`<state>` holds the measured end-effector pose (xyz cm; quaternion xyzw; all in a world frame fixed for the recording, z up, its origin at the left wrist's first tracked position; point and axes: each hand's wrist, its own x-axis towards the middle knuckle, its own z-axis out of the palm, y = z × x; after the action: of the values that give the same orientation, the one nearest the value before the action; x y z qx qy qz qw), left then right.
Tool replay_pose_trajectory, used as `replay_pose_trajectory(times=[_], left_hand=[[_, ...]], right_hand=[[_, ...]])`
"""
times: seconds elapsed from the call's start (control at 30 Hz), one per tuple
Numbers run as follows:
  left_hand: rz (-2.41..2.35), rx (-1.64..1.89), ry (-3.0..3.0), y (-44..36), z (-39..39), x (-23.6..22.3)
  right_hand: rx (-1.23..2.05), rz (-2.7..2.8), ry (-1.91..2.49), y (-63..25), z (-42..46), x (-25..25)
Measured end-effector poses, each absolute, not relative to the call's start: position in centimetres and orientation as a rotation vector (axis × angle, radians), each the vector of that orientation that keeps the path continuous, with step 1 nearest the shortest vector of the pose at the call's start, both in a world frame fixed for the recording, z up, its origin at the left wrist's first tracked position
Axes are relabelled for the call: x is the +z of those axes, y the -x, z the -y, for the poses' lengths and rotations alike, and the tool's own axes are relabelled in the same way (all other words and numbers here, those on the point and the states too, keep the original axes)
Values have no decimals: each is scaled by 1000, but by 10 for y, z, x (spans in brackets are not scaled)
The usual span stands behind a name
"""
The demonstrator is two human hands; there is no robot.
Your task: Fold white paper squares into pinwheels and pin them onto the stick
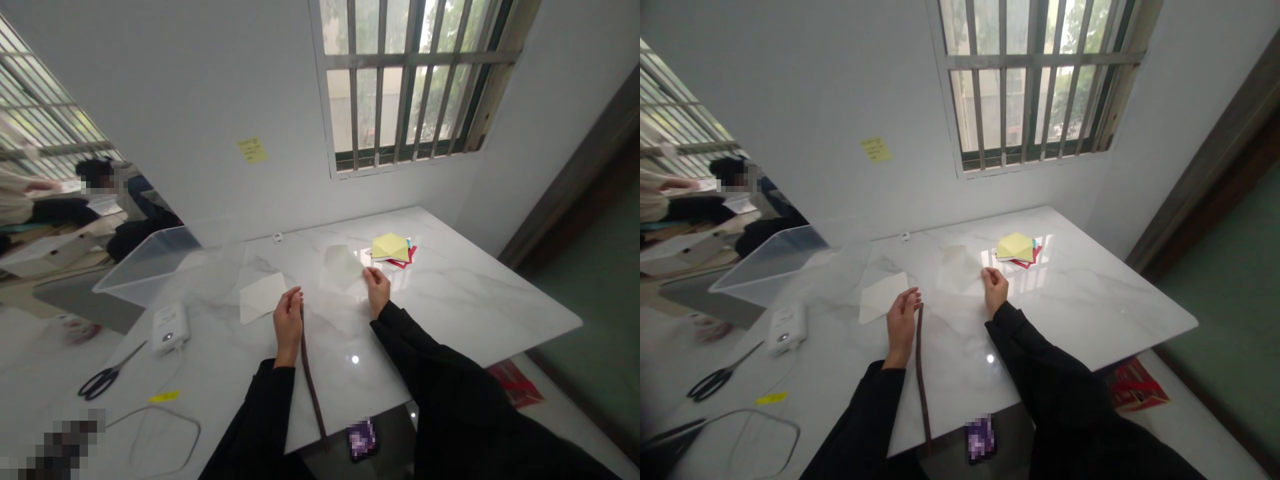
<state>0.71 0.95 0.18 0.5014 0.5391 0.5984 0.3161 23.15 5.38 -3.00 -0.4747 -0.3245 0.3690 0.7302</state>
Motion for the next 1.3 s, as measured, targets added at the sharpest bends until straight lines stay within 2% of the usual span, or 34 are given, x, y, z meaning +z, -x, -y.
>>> replay_pose_trajectory(times=[0.13,0.3,0.43,0.63,0.9,1.3], left_hand=[[-1066,1551,-817,-27,-27,-4],[-820,1298,-696,-30,-31,-2],[-770,1279,-669,-25,-27,-3],[-750,1277,-554,-14,-23,-2],[-868,1241,-903,-21,-15,-4],[-1017,1234,-1067,-23,-14,-5]], right_hand=[[1316,618,953,-216,-49,-42],[1470,490,832,-227,-48,-36],[1582,798,887,-224,-46,-37],[1569,980,907,-220,-46,-41],[1512,1244,911,-223,-44,-36],[1382,1345,967,-223,-42,-36]])
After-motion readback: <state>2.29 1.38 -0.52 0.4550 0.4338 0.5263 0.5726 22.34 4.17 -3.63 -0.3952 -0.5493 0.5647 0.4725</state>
